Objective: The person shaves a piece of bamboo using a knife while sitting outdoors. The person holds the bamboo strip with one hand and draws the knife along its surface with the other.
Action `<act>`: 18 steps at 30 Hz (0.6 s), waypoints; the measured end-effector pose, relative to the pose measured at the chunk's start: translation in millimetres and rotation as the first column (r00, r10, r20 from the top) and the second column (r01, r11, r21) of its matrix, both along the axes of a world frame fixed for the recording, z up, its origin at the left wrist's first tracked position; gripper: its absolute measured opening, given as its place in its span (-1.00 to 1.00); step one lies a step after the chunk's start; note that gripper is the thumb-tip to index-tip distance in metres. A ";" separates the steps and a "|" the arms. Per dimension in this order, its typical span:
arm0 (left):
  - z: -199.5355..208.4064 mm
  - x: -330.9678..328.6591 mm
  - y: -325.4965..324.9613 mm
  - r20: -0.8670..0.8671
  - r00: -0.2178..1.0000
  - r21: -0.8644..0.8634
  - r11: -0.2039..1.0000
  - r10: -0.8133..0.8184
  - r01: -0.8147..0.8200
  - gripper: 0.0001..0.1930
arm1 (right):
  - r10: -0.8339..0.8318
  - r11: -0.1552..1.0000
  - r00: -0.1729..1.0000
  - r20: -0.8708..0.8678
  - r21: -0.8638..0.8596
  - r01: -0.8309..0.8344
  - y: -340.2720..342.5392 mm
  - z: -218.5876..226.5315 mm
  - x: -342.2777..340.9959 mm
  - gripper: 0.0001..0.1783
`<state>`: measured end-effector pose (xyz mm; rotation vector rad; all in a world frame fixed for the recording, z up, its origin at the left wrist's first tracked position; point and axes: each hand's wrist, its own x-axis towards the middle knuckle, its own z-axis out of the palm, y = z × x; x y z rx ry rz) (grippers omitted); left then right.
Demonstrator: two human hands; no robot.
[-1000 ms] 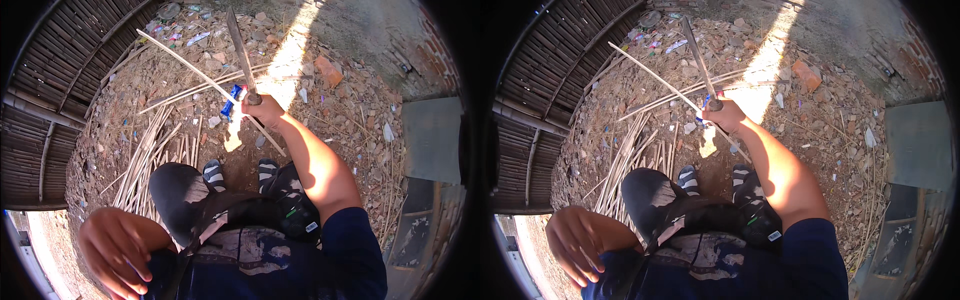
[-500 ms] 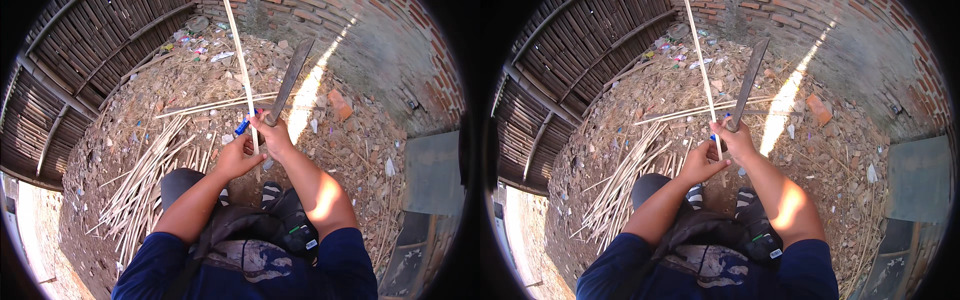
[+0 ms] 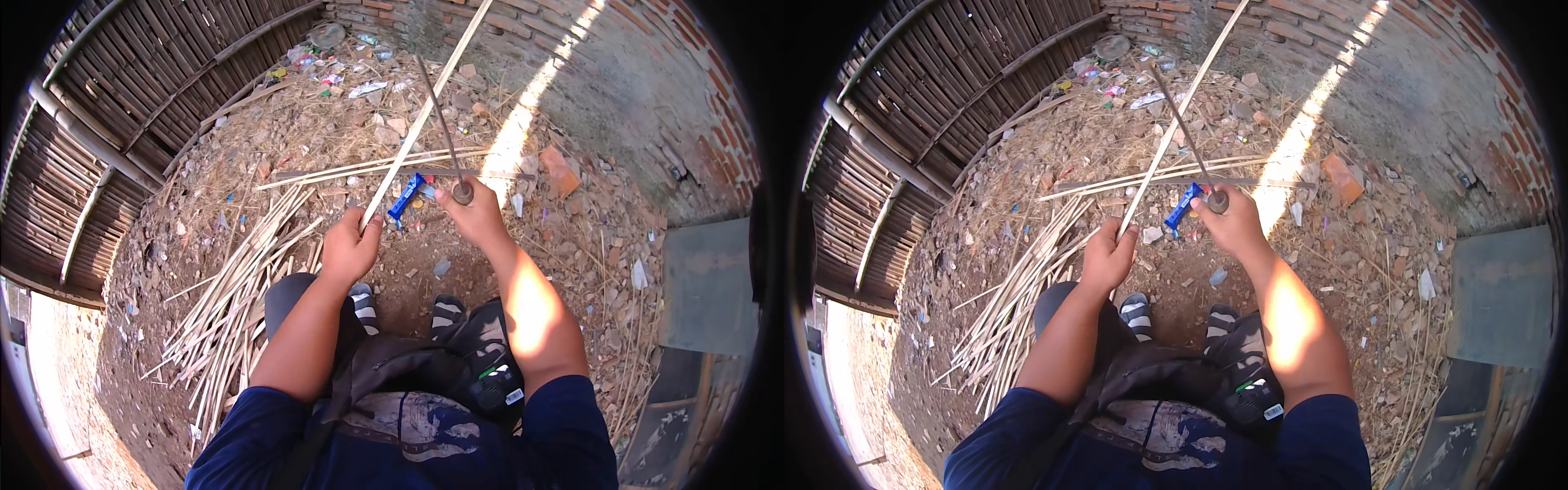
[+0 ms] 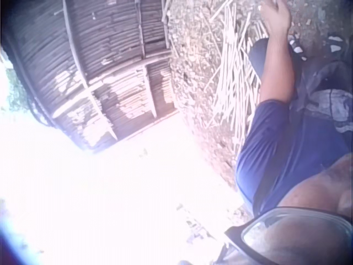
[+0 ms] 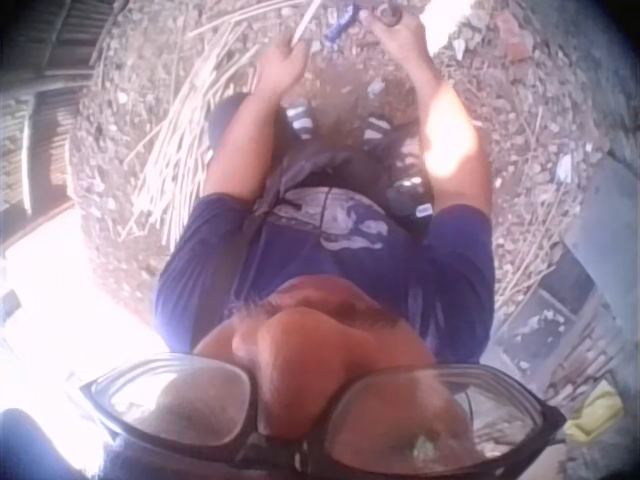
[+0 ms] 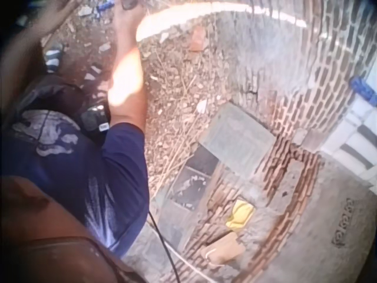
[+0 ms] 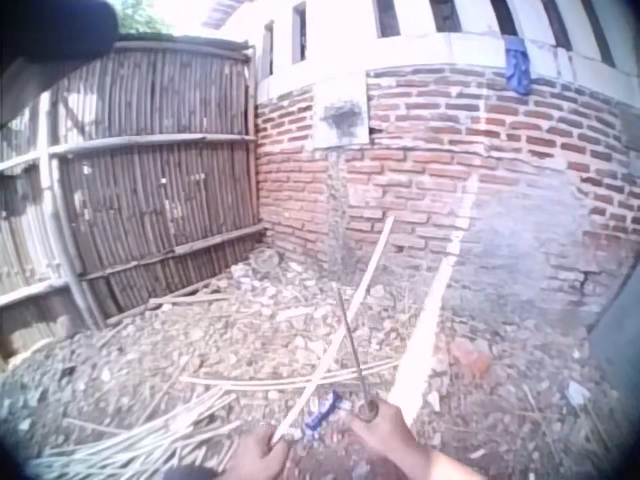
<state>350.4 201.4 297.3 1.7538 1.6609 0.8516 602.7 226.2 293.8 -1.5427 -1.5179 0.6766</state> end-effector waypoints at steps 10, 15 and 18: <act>-2.4 4.6 6.7 -0.162 0.986 0.061 0.997 -0.038 0.048 -0.68 | 0.130 0.987 0.853 0.505 0.012 -0.158 -7.5 13.7 -8.5 -0.65; -6.1 7.7 10.7 -0.182 0.982 0.067 0.996 -0.049 0.063 -0.67 | 0.135 0.981 0.879 0.458 -0.188 -0.052 4.7 15.4 3.6 -0.64; -7.7 10.1 10.0 -0.189 0.981 0.070 0.995 -0.052 0.067 -0.68 | 0.167 0.986 0.812 0.559 -0.090 -0.141 4.5 9.0 1.1 -0.63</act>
